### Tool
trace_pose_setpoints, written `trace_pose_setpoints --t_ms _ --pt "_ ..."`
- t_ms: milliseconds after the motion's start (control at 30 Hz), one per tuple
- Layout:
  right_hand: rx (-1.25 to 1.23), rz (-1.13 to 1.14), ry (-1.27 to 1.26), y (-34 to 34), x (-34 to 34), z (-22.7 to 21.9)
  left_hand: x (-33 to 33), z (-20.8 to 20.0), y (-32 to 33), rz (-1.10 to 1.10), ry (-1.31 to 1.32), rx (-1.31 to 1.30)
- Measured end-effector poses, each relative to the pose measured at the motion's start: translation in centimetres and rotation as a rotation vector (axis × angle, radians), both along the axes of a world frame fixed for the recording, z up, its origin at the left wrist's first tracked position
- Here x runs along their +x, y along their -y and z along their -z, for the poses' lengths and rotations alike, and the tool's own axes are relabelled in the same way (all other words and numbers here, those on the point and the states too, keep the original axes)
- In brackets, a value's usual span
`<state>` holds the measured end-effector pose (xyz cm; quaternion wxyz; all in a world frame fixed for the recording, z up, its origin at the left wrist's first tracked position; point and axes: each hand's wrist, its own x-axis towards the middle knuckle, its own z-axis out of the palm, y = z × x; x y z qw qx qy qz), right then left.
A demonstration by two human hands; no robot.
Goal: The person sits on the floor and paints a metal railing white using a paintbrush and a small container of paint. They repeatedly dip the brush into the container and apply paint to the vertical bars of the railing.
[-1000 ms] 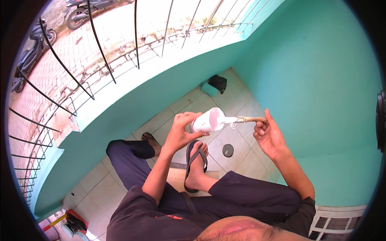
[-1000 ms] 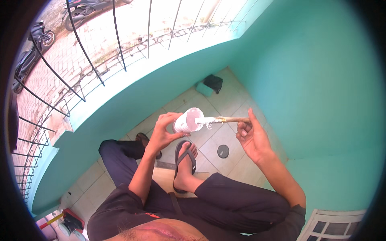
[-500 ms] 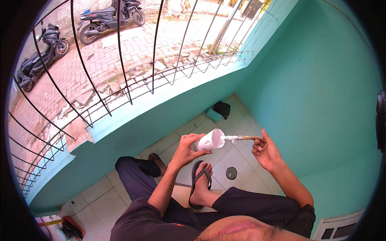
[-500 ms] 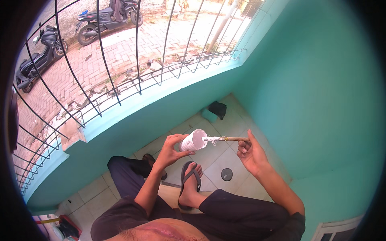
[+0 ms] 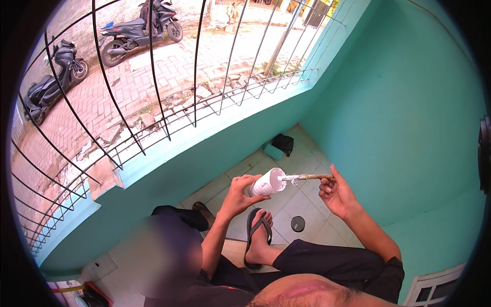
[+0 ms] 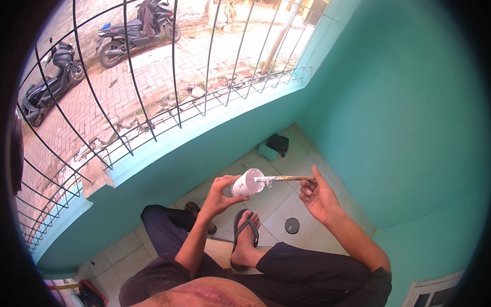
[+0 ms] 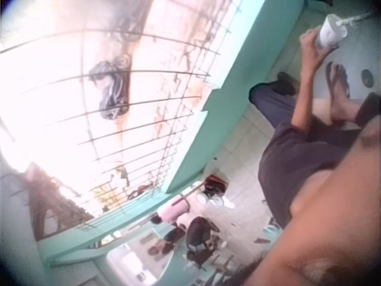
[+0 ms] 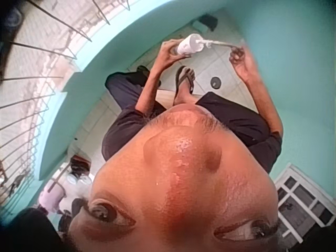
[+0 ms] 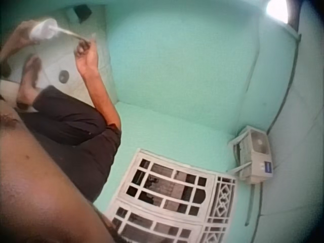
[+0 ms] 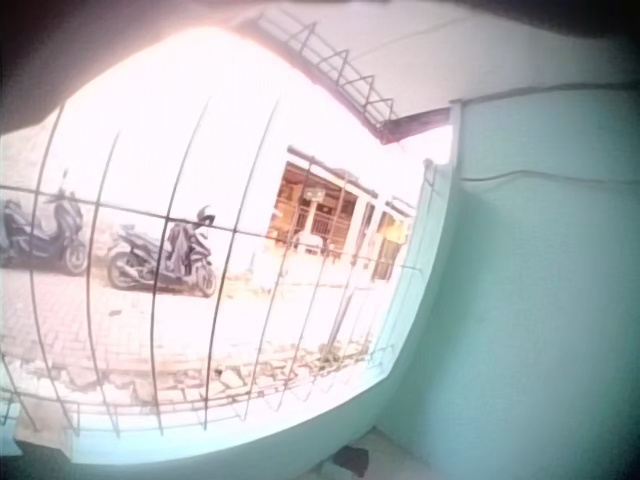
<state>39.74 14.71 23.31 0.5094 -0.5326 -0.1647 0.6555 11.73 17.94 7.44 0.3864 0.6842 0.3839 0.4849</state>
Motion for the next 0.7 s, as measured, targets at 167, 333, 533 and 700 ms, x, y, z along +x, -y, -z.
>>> trace_pose_setpoints --t_ms 167,333,533,700 --pt "-0.018 0.018 0.005 -0.14 -0.13 -0.07 -0.03 -0.59 0.06 -0.018 -0.002 -0.013" --pt "0.001 -0.008 -0.013 -0.19 0.33 0.69 -0.2 -0.05 -0.11 -0.031 -0.033 0.027" --pt "0.02 0.004 0.002 -0.11 0.42 0.63 0.09 -0.12 0.28 -0.015 -0.003 -0.017" --pt "0.045 0.022 -0.01 0.16 0.06 0.35 0.39 0.07 0.34 -0.046 0.009 0.01"
